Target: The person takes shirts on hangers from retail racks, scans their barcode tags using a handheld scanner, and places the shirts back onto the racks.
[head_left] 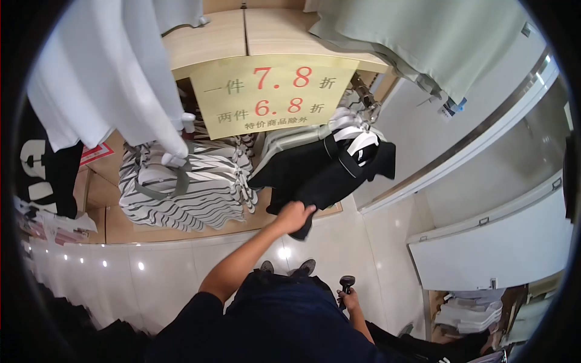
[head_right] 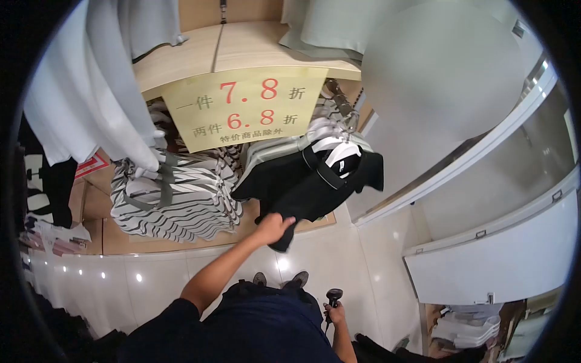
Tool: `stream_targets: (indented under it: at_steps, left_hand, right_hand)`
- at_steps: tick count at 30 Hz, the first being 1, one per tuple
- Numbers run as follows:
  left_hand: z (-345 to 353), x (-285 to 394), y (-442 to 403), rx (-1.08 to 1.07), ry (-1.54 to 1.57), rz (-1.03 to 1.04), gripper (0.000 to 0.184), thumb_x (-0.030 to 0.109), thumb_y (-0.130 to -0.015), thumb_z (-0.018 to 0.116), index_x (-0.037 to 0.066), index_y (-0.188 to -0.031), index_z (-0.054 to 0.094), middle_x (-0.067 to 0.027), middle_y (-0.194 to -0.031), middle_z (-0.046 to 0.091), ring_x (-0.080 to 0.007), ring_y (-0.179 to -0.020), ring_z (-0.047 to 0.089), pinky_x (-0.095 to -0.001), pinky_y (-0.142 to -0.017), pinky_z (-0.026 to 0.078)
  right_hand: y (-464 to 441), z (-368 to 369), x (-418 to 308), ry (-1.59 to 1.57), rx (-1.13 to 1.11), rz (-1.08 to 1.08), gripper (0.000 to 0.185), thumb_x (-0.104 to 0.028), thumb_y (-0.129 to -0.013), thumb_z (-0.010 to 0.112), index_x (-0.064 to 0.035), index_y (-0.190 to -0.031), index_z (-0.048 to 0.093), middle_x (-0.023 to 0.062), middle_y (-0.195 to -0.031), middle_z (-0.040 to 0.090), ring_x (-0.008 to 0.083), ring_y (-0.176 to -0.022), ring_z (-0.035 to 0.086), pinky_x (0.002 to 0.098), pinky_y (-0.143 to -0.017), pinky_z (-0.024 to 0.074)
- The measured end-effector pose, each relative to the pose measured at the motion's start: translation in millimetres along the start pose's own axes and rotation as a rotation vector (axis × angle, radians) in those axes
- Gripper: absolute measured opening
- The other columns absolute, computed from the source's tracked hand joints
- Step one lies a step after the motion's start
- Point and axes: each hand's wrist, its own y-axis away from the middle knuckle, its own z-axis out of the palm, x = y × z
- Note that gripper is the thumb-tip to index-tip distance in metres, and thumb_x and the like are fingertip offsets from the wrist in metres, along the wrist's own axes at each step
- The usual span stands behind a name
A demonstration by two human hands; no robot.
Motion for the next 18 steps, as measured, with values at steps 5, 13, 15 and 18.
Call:
stream_targets:
  at_steps: [5, 13, 15, 18]
  left_hand:
    - [43, -36, 31, 0.072, 0.306, -0.088, 0.06, 0.048, -0.096, 0.058, -0.01, -0.11, 0.062, -0.0315, -0.098, 0.068, -0.0432, -0.099, 0.067, -0.0454, -0.086, 0.051]
    - [3, -81, 25, 0.409, 0.666, -0.316, 0.045, 0.031, -0.097, 0.065, -0.004, -0.125, 0.062, -0.0126, -0.116, 0.069, -0.0233, -0.106, 0.063, -0.033, -0.096, 0.045]
    - [-6, -81, 24, 0.472, 0.755, -0.353, 0.047, 0.028, -0.096, 0.066, -0.004, -0.129, 0.059, -0.0096, -0.123, 0.066, -0.0199, -0.111, 0.06, -0.0311, -0.1, 0.043]
    - [5, -110, 16, 0.417, 0.931, -0.226, 0.053, 0.024, -0.095, 0.068, -0.007, -0.135, 0.053, -0.0122, -0.134, 0.059, -0.0193, -0.12, 0.055, -0.0293, -0.106, 0.037]
  right_hand:
    - [26, 6, 33, -0.027, -0.027, 0.072, 0.05, -0.01, -0.083, 0.072, 0.0077, -0.124, 0.051, 0.0127, -0.082, 0.067, 0.0203, -0.062, 0.065, 0.0342, -0.056, 0.0529]
    - [36, -14, 125, 0.268, 0.003, 0.258, 0.037, -0.019, -0.078, 0.071, 0.0059, -0.106, 0.066, 0.0134, -0.09, 0.07, 0.0232, -0.076, 0.067, 0.0385, -0.071, 0.0534]
    - [25, -21, 135, 0.133, -0.053, 0.242, 0.027, -0.009, -0.084, 0.063, 0.0062, -0.107, 0.063, 0.0145, -0.086, 0.069, 0.0213, -0.065, 0.064, 0.0377, -0.061, 0.0522]
    - [26, -16, 113, -0.017, 0.104, 0.202, 0.036, 0.001, -0.086, 0.057, 0.0095, -0.12, 0.052, 0.0145, -0.077, 0.066, 0.0211, -0.063, 0.065, 0.0358, -0.053, 0.0516]
